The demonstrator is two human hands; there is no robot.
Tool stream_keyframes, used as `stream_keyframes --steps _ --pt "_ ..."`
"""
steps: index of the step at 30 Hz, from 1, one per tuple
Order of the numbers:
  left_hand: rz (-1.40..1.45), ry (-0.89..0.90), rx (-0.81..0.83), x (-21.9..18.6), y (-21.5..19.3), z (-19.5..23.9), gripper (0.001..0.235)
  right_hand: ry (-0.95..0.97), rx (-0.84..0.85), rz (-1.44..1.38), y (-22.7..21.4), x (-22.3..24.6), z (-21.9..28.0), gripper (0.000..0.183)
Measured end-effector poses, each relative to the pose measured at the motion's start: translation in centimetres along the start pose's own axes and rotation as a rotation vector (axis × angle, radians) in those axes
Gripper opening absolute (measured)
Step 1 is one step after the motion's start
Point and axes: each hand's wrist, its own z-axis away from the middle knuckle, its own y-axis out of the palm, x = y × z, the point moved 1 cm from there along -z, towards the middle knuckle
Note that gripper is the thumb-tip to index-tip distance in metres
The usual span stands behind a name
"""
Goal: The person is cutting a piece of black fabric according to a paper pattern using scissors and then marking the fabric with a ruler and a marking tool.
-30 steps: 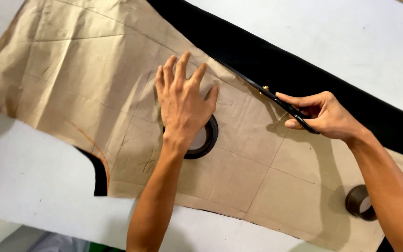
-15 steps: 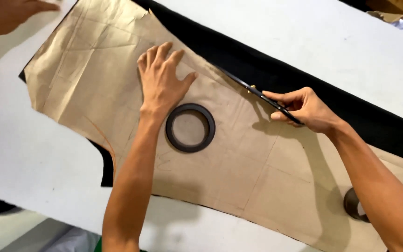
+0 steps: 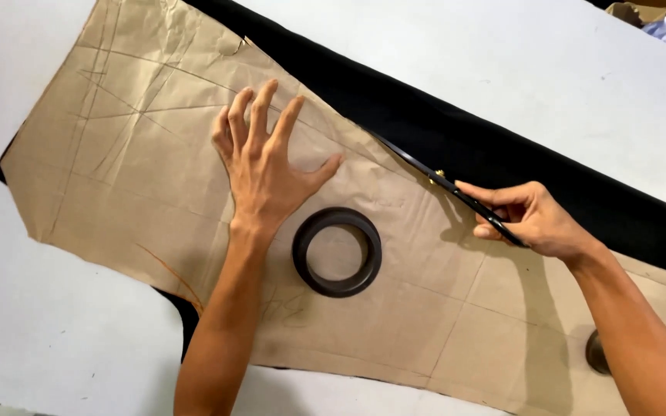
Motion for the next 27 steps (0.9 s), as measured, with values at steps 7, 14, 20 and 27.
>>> stream_keyframes --steps 7,14,20,27 --pt "-0.009 -0.064 0.072 0.1 0.2 0.0 0.085 -0.03 0.009 -0.012 -0.1 0.0 -0.4 0.074" --pt "-0.006 -0.064 0.075 0.1 0.2 0.1 0.085 -0.007 0.003 -0.003 0.9 1.8 -1.3 0.074" --pt "0.02 -0.06 0.051 0.3 0.2 0.0 0.084 0.056 -0.011 -0.008 0.9 1.9 -1.4 0.073" --pt "0.015 -0.076 0.063 0.3 0.2 -0.1 0.086 -0.049 -0.001 -0.031 1.1 2.6 -2.2 0.074"
